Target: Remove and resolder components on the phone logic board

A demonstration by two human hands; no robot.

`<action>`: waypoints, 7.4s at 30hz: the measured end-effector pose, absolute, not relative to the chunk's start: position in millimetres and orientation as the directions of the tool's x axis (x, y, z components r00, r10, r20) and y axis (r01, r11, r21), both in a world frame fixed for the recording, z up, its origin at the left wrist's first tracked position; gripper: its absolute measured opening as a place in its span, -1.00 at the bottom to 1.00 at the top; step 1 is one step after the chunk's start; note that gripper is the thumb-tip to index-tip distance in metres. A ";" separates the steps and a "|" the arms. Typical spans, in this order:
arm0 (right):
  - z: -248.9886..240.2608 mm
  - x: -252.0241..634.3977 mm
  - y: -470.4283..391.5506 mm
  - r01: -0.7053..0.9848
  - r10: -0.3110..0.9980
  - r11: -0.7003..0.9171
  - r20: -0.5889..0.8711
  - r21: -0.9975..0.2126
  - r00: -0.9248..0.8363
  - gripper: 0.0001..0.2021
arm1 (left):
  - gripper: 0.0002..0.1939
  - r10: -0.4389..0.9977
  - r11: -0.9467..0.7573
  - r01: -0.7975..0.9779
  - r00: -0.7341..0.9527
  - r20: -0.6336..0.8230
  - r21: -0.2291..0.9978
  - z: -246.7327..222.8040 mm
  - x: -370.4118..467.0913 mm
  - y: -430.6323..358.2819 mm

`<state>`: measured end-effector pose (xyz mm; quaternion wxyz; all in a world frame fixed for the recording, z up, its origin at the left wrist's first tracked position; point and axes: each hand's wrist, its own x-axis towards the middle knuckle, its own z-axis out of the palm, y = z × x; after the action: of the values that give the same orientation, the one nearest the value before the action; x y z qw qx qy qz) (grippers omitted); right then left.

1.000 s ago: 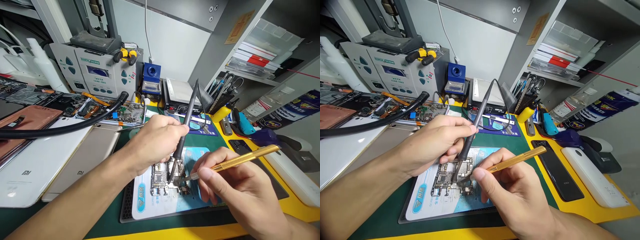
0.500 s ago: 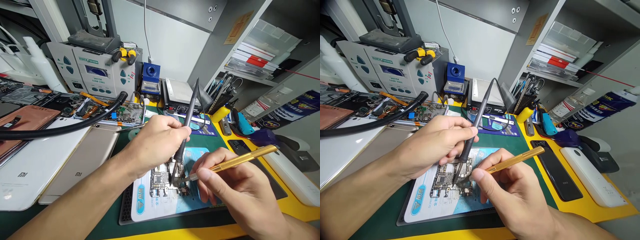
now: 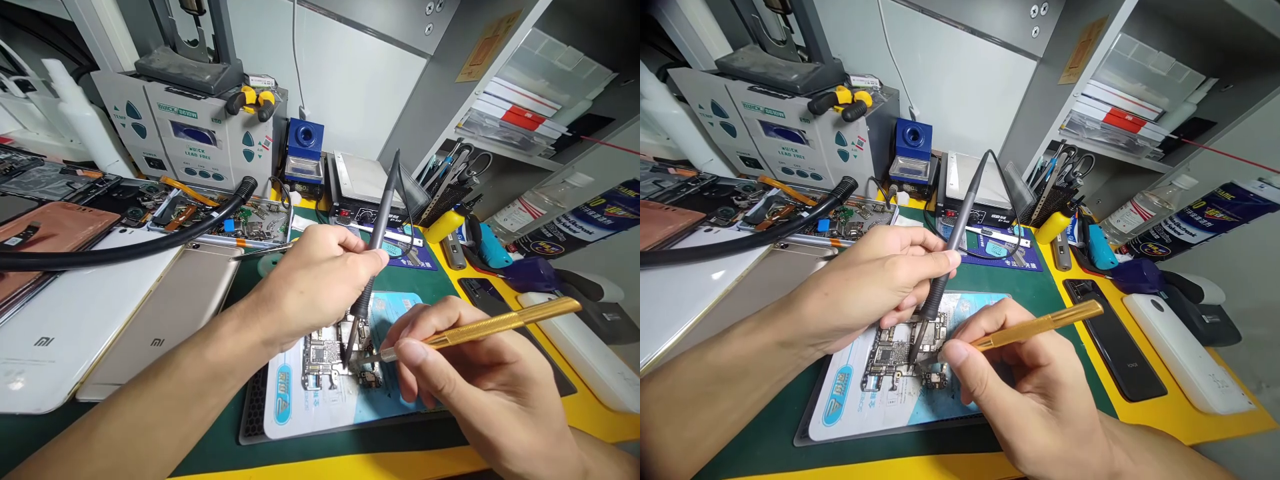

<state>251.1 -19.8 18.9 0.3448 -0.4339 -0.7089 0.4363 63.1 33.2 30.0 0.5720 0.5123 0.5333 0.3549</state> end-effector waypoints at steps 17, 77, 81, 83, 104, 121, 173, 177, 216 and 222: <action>16.4 251.0 -18.1 0.303 0.852 0.328 0.142 -0.895 -0.503 -0.87 | -0.77 0.960 0.173 0.186 0.189 -0.208 0.967 30.0 63.5 32.9; 20.3 250.8 -19.3 0.320 0.862 0.283 0.094 -0.904 -0.498 -0.92 | -0.80 0.969 0.137 0.177 0.179 -0.169 0.975 30.7 65.7 31.9; 19.8 249.3 -18.4 0.307 0.863 0.312 0.133 -0.899 -0.486 -0.91 | -0.79 0.971 0.126 0.186 0.179 -0.160 0.974 30.8 65.8 31.6; 20.0 249.4 -18.5 0.304 0.859 0.300 0.118 -0.904 -0.498 -0.91 | -0.79 0.971 0.121 0.190 0.179 -0.156 0.974 31.1 66.7 31.4; 19.3 249.2 -16.1 0.321 0.849 0.337 0.137 -0.885 -0.511 -0.90 | -0.80 0.972 0.086 0.163 0.203 -0.119 0.983 26.6 68.8 33.8; 19.1 248.8 -16.4 0.344 0.856 0.351 0.150 -0.871 -0.494 -0.91 | -0.79 0.980 0.059 0.181 0.178 -0.092 0.982 24.4 71.4 34.5; 25.3 242.7 -17.9 0.406 0.882 0.356 0.160 -0.842 -0.443 -0.85 | -0.78 0.994 0.060 0.273 0.075 -0.083 0.960 22.5 76.5 31.5; 25.2 242.8 -17.9 0.406 0.881 0.341 0.138 -0.848 -0.452 -0.88 | -0.77 0.993 0.066 0.278 0.072 -0.089 0.958 23.1 77.9 32.8; 25.8 240.0 -16.7 0.426 0.857 0.434 0.219 -0.794 -0.466 -0.85 | -0.84 0.997 0.068 0.303 0.020 -0.078 0.951 22.0 79.0 33.7; 24.3 241.0 -17.5 0.411 0.856 0.438 0.231 -0.800 -0.463 -0.87 | -0.84 0.997 0.070 0.300 0.011 -0.076 0.951 22.0 79.9 33.9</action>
<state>241.0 -17.5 24.3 0.3241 -0.4042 -0.7835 0.3430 79.9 33.9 22.0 0.4424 0.5567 0.5823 0.3941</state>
